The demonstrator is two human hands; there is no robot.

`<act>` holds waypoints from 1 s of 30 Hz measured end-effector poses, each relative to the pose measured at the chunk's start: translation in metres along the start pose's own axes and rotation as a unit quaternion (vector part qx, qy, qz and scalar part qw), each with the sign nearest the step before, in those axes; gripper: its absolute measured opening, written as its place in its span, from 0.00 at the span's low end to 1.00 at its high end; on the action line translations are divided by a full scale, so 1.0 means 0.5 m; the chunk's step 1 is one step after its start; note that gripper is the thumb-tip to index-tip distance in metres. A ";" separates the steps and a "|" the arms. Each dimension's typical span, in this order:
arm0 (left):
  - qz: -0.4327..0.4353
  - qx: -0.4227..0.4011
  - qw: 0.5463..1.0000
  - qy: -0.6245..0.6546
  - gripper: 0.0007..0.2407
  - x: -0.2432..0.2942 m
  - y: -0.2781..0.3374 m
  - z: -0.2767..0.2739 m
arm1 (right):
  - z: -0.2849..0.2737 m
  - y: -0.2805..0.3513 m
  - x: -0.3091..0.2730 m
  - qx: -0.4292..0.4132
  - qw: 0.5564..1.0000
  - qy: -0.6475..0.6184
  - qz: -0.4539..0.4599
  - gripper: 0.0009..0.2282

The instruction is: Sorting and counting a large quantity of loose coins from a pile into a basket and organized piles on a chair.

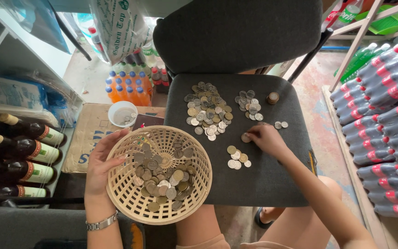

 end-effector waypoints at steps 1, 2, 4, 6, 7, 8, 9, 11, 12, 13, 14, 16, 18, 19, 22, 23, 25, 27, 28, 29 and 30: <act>0.000 -0.001 1.000 -0.001 0.28 -0.002 -0.001 -0.003 | 0.000 0.009 -0.007 0.001 1.000 0.000 0.001 0.09; 0.001 -0.001 1.000 -0.005 0.28 -0.004 -0.001 -0.006 | -0.003 0.017 -0.018 0.010 0.999 0.041 -0.024 0.11; 0.006 0.000 1.000 -0.009 0.28 -0.001 -0.003 -0.005 | -0.012 0.026 -0.046 0.022 0.995 0.084 -0.052 0.14; -0.002 0.005 1.000 -0.004 0.28 0.001 0.002 0.001 | 0.000 0.043 -0.081 -0.093 0.992 -0.026 -0.078 0.20; -0.003 0.004 1.000 -0.005 0.28 0.001 0.001 0.000 | 0.005 0.045 -0.085 -0.092 0.992 -0.027 -0.076 0.20; -0.006 0.004 1.000 -0.001 0.28 0.001 0.001 -0.001 | 0.012 0.047 -0.088 -0.107 0.992 -0.027 -0.062 0.20; -0.008 0.005 1.000 0.005 0.28 0.001 0.001 -0.002 | 0.018 0.046 -0.090 -0.122 0.991 -0.026 -0.049 0.20; -0.002 0.002 1.000 -0.001 0.28 0.001 0.001 -0.001 | 0.030 0.045 -0.087 -0.131 0.989 -0.047 -0.040 0.19; 0.003 0.000 1.000 -0.006 0.28 0.001 0.002 -0.001 | 0.038 0.045 -0.085 -0.141 0.987 -0.069 -0.032 0.17; 0.003 0.000 1.000 -0.006 0.28 -0.001 0.000 -0.004 | 0.045 0.044 -0.086 -0.140 0.987 -0.069 -0.032 0.17; 0.001 0.000 1.000 -0.001 0.28 -0.004 -0.002 -0.007 | 0.052 0.042 -0.088 -0.142 0.986 -0.081 -0.029 0.15; -0.001 0.003 1.000 0.004 0.28 -0.006 -0.003 -0.010 | 0.055 0.040 -0.101 -0.145 0.985 -0.094 -0.027 0.13; 0.003 -0.003 1.000 0.005 0.28 -0.005 -0.003 -0.009 | 0.046 0.042 -0.123 -0.150 0.987 -0.048 -0.035 0.20; 0.002 -0.004 1.000 0.005 0.28 -0.004 -0.003 -0.009 | 0.052 0.043 -0.124 -0.150 0.987 -0.048 -0.034 0.20; -0.007 -0.001 1.000 0.004 0.28 -0.004 -0.001 -0.005 | 0.065 0.047 -0.122 -0.131 0.991 -0.018 -0.022 0.20; -0.005 0.000 1.000 0.007 0.28 -0.003 -0.001 -0.004 | 0.069 0.044 -0.123 -0.132 0.991 -0.022 -0.025 0.19; -0.003 0.000 1.000 0.010 0.28 -0.001 0.000 -0.004 | 0.078 0.044 -0.121 -0.132 0.991 -0.027 -0.027 0.18; -0.005 0.001 1.000 0.013 0.28 -0.001 -0.001 -0.003 | 0.086 0.047 -0.116 -0.128 0.989 -0.075 -0.023 0.15; -0.005 0.000 1.000 0.013 0.28 -0.001 -0.002 -0.001 | 0.071 0.045 -0.124 -0.127 0.989 -0.075 -0.023 0.15; -0.003 0.000 1.000 0.010 0.28 0.000 -0.001 -0.001 | 0.055 0.043 -0.131 -0.104 0.987 -0.122 -0.003 0.13; -0.002 -0.001 1.000 0.008 0.28 0.000 0.000 -0.001 | 0.039 0.041 -0.138 -0.080 0.982 -0.169 0.018 0.12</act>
Point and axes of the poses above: each hand's wrist, its own y-axis away from the middle knuckle, its own z-axis out of the palm, x = y × z, the point moved 3 cm from there along -y, towards the middle knuckle, and after that the axes turned 13 degrees about -z, right-handed, at the moved point
